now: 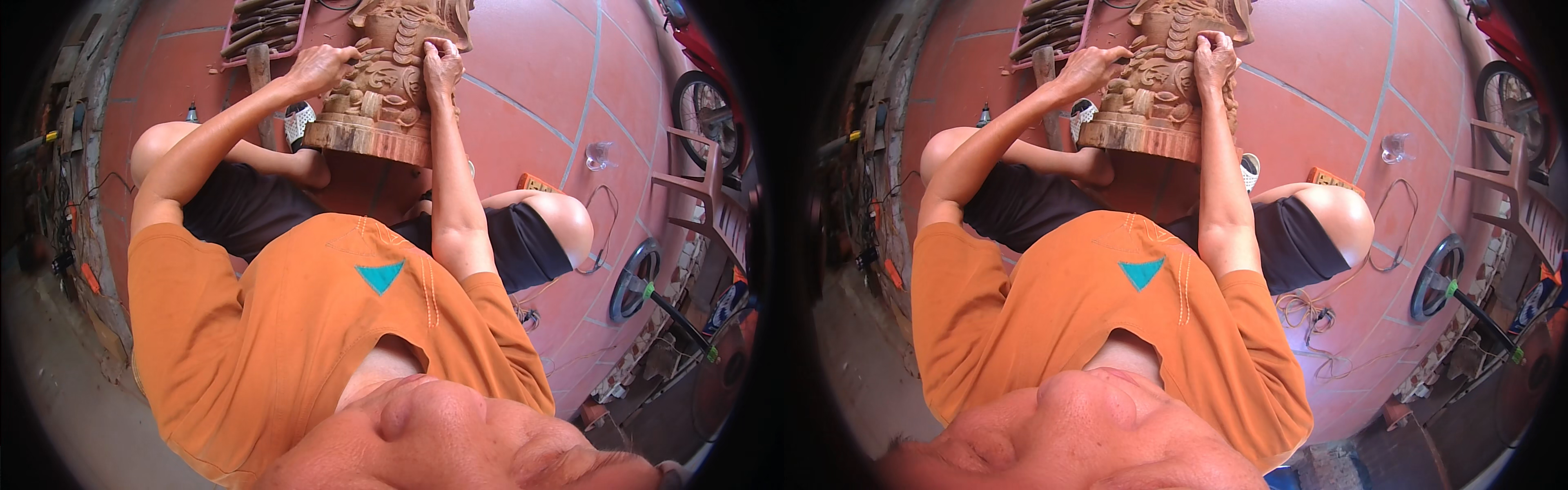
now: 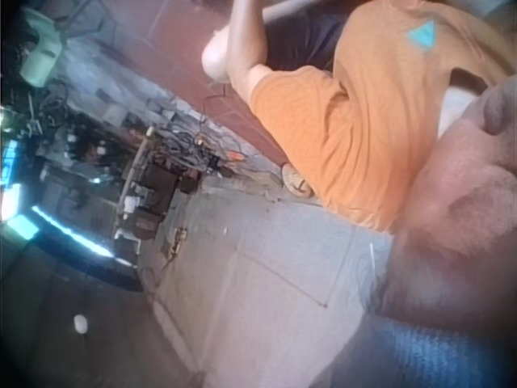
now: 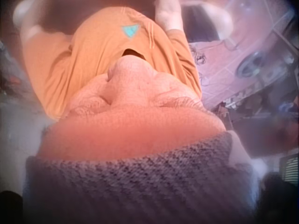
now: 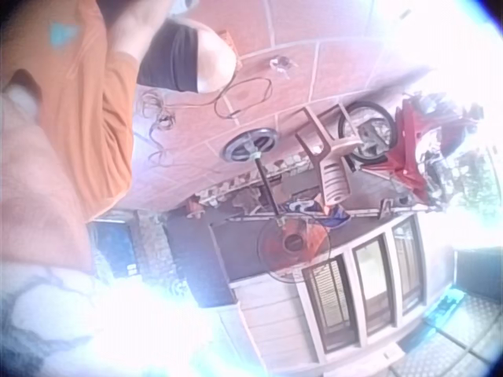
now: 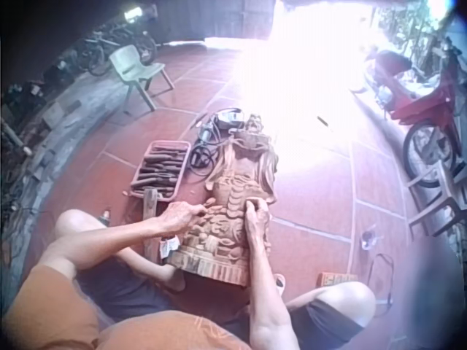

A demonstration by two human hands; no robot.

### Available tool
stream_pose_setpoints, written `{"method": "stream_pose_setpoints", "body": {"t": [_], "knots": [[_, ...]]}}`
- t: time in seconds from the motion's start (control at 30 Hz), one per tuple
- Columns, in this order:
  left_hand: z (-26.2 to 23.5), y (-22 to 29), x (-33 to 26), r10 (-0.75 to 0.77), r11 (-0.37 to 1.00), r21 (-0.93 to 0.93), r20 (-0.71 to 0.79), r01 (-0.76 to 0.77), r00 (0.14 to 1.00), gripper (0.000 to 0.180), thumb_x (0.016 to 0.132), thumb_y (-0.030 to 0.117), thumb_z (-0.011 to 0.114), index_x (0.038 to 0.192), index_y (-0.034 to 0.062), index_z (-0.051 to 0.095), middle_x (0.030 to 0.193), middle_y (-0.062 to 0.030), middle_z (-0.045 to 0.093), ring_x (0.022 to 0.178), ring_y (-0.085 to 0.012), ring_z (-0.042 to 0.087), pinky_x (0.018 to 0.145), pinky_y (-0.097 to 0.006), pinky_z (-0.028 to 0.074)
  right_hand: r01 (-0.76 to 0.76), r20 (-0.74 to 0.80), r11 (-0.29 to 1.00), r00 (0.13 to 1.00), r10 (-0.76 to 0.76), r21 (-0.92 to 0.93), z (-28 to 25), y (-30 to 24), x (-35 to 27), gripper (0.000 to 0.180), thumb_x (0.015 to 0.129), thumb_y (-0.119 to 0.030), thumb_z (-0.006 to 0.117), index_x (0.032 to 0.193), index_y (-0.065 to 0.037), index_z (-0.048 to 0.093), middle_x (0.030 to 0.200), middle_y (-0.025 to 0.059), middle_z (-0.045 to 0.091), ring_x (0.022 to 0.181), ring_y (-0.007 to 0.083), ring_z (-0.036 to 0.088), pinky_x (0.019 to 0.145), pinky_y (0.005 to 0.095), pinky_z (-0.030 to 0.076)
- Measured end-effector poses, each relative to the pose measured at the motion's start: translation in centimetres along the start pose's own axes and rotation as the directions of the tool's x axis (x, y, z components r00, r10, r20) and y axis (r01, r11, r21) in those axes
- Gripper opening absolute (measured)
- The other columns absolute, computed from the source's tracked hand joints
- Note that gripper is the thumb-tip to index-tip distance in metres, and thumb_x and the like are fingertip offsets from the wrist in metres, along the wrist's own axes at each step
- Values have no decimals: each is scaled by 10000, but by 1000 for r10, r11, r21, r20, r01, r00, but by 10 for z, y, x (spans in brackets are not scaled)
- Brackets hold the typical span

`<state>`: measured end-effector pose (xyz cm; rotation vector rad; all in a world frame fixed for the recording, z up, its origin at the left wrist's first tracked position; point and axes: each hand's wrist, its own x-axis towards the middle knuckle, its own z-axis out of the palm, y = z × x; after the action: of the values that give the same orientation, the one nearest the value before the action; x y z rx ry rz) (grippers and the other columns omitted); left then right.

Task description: The person carves a wooden sculpture using a chisel and mallet. They hold the chisel against the wood and strike it with the mallet to shape the details of the figure.

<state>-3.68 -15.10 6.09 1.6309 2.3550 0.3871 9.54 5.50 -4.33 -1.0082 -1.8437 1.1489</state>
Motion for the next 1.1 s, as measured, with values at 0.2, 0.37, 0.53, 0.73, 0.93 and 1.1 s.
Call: {"method": "stream_pose_setpoints", "body": {"t": [0.2, 0.37, 0.53, 0.73, 0.93, 1.1], "knots": [[7, -41, 4, -94, 950, -311, -162, 39, 982, 369, 946, 229, 642, 1298, 117, 633, 1046, -183, 736, 965, -237, 714, 848, -386, 547, 8, -6, 1000, 1000, -8, -5, 0, -3, -1, 112, 853, -232, 692, 893, -147, 753, 941, 37, 734, 902, 231, 684, 892, 398, 427], [-13, -32, 8, -117, 975, -186, 19, 118, 993, 379, 930, 229, 655, 1303, 162, 633, 1086, -157, 732, 1001, -304, 712, 880, -426, 539, 14, 5, 1000, 1000, -15, 13, -1, 2, 2, 109, 852, -226, 694, 892, -145, 753, 930, 40, 738, 897, 237, 691, 898, 390, 434], [-24, -2, 1, 14, 997, -77, 60, -9, 998, 352, 874, 230, 659, 1212, 132, 685, 939, -214, 716, 915, -416, 676, 849, -509, 521, 10, -1, 1000, 1000, -10, 13, -3, -2, 0, 110, 851, -228, 695, 892, -143, 752, 927, 36, 739, 894, 235, 690, 902, 394, 427], [-14, -13, 7, 142, 985, -98, -45, -145, 989, 310, 864, 205, 665, 1158, 118, 716, 899, -208, 717, 872, -402, 687, 803, -492, 538, -2, 4, 1000, 1000, 2, 2, 1, -2, -1, 106, 855, -231, 694, 893, -154, 756, 930, 32, 741, 890, 224, 688, 884, 394, 410], [-11, -4, 2, 143, 986, 98, -50, -138, 988, 302, 868, 187, 659, 1153, 104, 714, 869, -208, 713, 850, -385, 696, 759, -467, 550, -3, -5, 1000, 1000, 3, 2, -1, -4, -2, 106, 855, -233, 696, 888, -152, 755, 925, 30, 740, 888, 222, 688, 883, 389, 408], [-8, -12, 5, 56, 998, -13, -29, -57, 998, 361, 886, 206, 696, 1242, 157, 660, 965, -150, 729, 930, -368, 690, 805, -465, 541, -4, -8, 1000, 1000, 4, -4, -2, -3, -1, 100, 853, -222, 697, 887, -146, 753, 925, 31, 736, 889, 227, 689, 867, 395, 430]]}}
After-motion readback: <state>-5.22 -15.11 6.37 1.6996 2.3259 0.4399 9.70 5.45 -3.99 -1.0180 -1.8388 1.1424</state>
